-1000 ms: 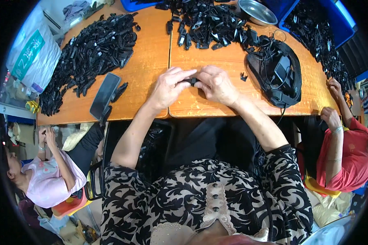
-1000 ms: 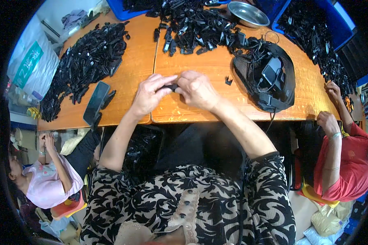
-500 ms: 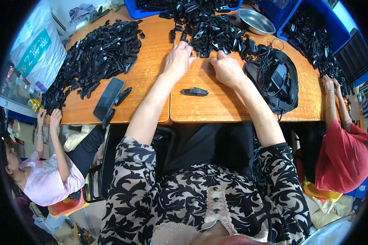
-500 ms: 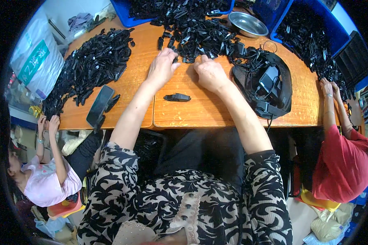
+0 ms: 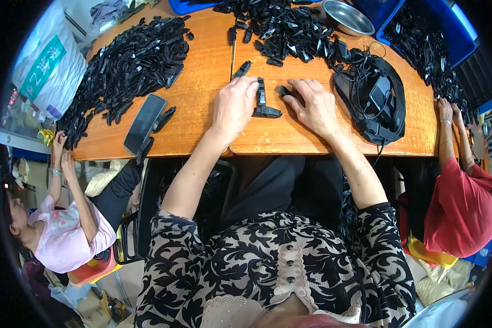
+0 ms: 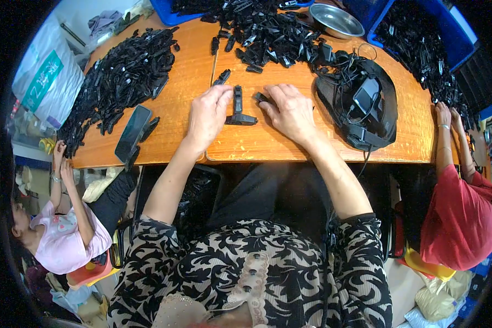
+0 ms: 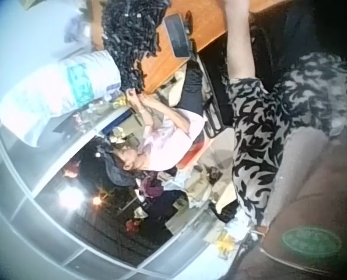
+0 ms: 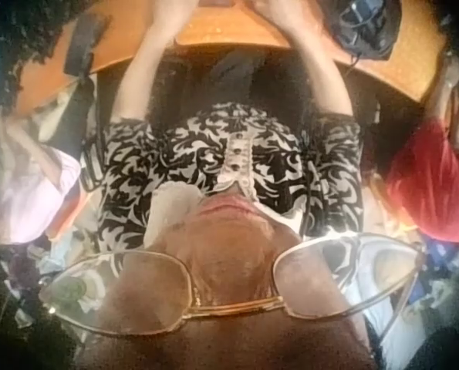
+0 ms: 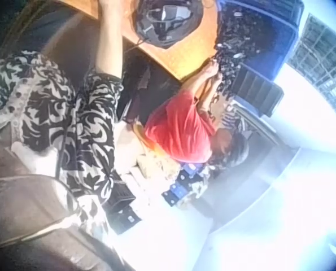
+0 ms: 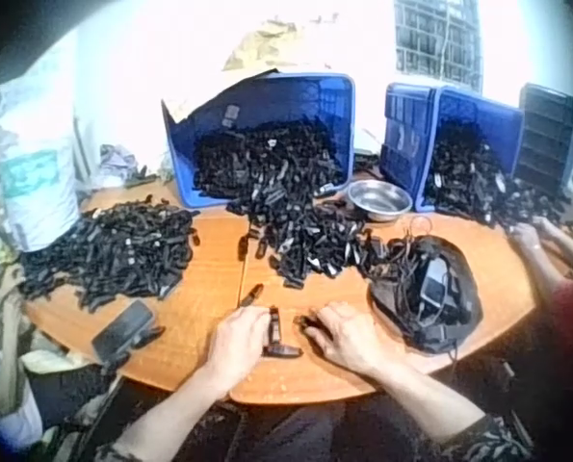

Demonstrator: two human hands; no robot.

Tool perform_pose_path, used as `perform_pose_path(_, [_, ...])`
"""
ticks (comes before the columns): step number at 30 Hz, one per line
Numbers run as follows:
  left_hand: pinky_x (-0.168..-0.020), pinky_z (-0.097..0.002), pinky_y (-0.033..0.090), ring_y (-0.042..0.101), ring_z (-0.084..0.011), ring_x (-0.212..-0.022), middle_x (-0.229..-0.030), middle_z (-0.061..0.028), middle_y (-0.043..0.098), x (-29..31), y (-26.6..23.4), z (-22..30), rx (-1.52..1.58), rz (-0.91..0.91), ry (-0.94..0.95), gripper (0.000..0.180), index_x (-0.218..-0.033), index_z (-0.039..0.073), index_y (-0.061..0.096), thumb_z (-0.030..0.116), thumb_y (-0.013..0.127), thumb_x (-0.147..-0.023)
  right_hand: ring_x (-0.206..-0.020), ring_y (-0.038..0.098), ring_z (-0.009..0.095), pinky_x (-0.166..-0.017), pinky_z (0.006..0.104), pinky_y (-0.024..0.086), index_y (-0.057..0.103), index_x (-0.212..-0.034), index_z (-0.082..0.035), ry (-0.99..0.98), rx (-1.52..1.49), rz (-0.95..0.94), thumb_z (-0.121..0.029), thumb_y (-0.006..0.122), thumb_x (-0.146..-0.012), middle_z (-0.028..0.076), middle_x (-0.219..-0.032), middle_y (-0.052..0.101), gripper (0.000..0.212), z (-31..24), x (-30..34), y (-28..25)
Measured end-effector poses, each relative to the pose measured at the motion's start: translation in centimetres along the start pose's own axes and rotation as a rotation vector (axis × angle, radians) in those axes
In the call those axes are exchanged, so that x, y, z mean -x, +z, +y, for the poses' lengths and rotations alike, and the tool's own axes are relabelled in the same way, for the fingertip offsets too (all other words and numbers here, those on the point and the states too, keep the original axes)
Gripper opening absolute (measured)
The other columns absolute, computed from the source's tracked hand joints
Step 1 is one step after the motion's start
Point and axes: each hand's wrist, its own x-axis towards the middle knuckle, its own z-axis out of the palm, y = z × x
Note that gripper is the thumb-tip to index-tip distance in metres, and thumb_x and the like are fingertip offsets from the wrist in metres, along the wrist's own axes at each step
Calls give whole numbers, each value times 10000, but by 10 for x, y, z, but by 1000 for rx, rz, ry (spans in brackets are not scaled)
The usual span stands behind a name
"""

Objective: The person assembles small plastic components by hand, joining pieces together and placing the assembled units on the table.

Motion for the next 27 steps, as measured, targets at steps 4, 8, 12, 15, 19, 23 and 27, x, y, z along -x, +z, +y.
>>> perform_pose_path(4, [-1025,-420,490,641,-329,-1176,-1244,-170,689,-24,-4,-15,-21,-41,414,288,-1199,58,704,26,635,-922,-917,677,336,-772,452,539,723,-946,-56,-80,83,40,-170,739,-866,128,-929,693,140,8,-3,4])
perform_pose_path(8, [-1032,-402,460,611,-290,-1149,-1110,-103,706,-28,-1,-23,-39,-196,482,295,-1155,62,728,10,685,-868,-858,676,375,-753,474,535,721,-969,-29,48,-52,-98,-183,723,-883,158,-883,677,176,8,-8,-4])
perform_pose_path(12, [-919,-384,501,630,-271,-981,-977,-94,679,-20,5,-23,150,-214,350,226,-1065,41,752,25,719,-842,-810,669,398,-746,474,536,713,-968,-12,-36,-82,-161,-168,710,-886,183,-844,666,177,-3,-3,-11])
perform_pose_path(15, [-888,-364,517,641,-263,-959,-989,-104,693,-20,8,-27,164,-184,383,241,-1070,36,757,26,727,-832,-806,666,395,-745,471,536,709,-965,-2,-27,-53,-200,-152,717,-872,181,-836,663,177,-3,-1,-17])
perform_pose_path(19, [-893,-356,520,644,-258,-959,-1010,-105,713,-19,8,-30,226,-182,381,283,-1108,45,761,19,729,-828,-818,665,389,-743,476,534,708,-947,7,-68,-82,-178,-130,717,-863,181,-825,656,161,4,1,-15])
perform_pose_path(23, [-897,-349,533,661,-250,-972,-1045,-105,733,-21,9,-21,198,-231,326,322,-1143,56,761,28,742,-822,-842,667,375,-732,465,535,716,-908,3,-196,-2,-150,-145,730,-858,168,-828,665,156,6,-12,2])
perform_pose_path(27, [-888,-339,547,672,-222,-949,-1069,-105,737,-13,-1,-20,239,-217,208,398,-1211,73,735,46,758,-815,-858,671,374,-728,449,541,732,-924,-26,-231,-83,-169,-239,745,-876,137,-828,677,219,3,-23,10])
